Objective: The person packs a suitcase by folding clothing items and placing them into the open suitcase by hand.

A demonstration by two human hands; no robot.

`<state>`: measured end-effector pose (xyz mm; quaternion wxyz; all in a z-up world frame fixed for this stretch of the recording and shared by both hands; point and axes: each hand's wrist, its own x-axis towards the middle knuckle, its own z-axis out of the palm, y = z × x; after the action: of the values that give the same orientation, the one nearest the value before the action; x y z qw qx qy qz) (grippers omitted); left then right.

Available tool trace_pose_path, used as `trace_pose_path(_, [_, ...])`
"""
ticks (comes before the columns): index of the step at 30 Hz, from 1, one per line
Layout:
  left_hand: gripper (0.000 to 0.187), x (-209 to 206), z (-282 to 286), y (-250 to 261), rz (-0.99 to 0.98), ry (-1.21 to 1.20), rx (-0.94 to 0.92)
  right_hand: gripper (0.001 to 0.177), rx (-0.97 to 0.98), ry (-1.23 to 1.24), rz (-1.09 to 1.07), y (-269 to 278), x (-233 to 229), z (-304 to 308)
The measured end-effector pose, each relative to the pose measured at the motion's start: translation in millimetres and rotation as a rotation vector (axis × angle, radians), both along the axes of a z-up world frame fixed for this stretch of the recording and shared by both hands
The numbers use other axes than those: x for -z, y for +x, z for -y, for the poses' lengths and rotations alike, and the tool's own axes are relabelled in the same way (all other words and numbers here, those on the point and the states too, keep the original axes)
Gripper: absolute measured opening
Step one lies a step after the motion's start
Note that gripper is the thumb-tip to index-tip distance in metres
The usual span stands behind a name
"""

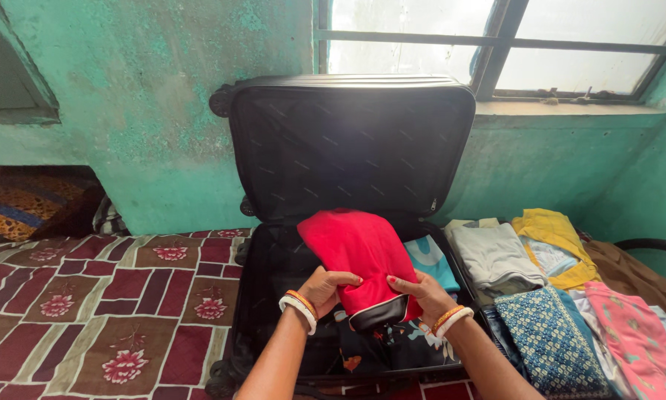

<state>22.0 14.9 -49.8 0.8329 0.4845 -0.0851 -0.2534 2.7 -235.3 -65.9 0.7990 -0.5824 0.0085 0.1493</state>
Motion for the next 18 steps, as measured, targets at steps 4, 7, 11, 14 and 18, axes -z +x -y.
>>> trace_pose_path(4, [0.013,1.0,-0.7,0.0,-0.004,-0.006,0.004,0.042,0.024,0.061,0.037,0.2,3.9,2.4])
trace_pose_path(7, [0.016,-13.1,3.2,-9.4,-0.073,-0.092,-0.003,0.047,0.047,0.088,0.057,-1.4,-0.3,2.2])
trace_pose_path(11, [0.020,-11.1,8.1,-9.8,-0.228,-0.237,-0.097,0.060,-0.039,0.148,0.084,-6.9,-2.4,0.1])
trace_pose_path(14, [0.014,4.2,7.5,4.3,-0.183,-0.281,-0.059,0.070,-0.105,0.180,0.108,-11.3,-3.0,-0.5])
trace_pose_path(18, [0.016,14.0,1.5,10.3,-0.141,-0.192,-0.005,0.084,-0.140,0.170,0.052,-13.2,-0.6,5.8])
